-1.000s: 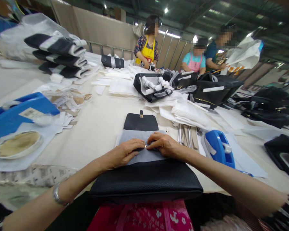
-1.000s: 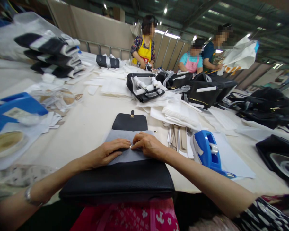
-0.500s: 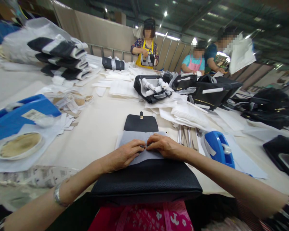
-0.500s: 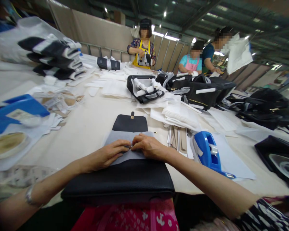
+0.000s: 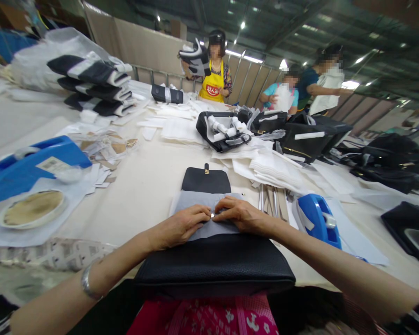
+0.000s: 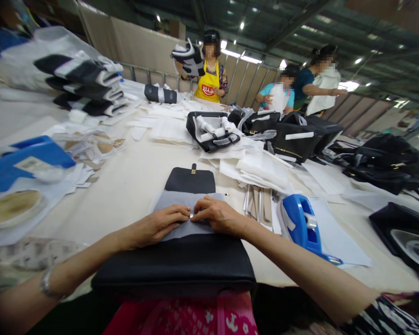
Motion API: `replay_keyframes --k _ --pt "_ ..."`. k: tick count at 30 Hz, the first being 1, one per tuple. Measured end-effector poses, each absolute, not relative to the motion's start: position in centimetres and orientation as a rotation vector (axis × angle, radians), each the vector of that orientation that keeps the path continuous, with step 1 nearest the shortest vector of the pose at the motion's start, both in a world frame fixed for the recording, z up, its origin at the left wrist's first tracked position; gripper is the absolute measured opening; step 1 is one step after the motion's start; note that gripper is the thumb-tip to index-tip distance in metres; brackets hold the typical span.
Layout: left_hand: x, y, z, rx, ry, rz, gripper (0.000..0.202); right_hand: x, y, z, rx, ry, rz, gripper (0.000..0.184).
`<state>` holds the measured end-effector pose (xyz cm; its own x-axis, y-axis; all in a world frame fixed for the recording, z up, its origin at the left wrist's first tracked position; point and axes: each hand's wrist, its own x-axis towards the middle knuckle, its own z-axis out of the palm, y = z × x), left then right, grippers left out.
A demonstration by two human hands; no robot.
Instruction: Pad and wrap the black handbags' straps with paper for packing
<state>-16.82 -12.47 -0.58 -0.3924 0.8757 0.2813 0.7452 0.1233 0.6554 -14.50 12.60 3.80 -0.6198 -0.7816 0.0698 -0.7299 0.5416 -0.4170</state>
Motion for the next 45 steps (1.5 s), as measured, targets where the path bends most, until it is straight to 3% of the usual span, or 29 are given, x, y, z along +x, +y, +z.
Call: replay_keyframes --k 9,17,23,35,39,45 --pt "-16.9 -12.7 -0.9 1.642 2.192 1.202 0.033 -14.3 12.5 4.0 -1.248 2.633 -0.646 0.044" --pt "-16.8 -12.6 -1.1 1.671 2.192 1.194 0.034 -15.2 13.2 3.5 -1.164 2.531 -0.904 0.040" --pt "-16.8 -12.5 -0.8 1.676 2.219 1.156 0.035 -17.6 12.9 4.5 -0.923 2.431 -1.089 0.025" --pt "-17.0 -12.7 -1.4 1.679 2.213 1.193 0.034 -16.7 12.8 3.9 -1.365 2.610 -0.602 0.041" --pt "-16.9 -12.6 -1.3 1.686 2.222 1.189 0.035 -15.9 12.4 4.8 -1.439 2.621 -0.357 0.038" --pt "-16.9 -12.6 -0.8 1.667 2.214 1.163 0.037 -18.8 11.8 5.4 -1.172 2.610 -0.596 0.024"
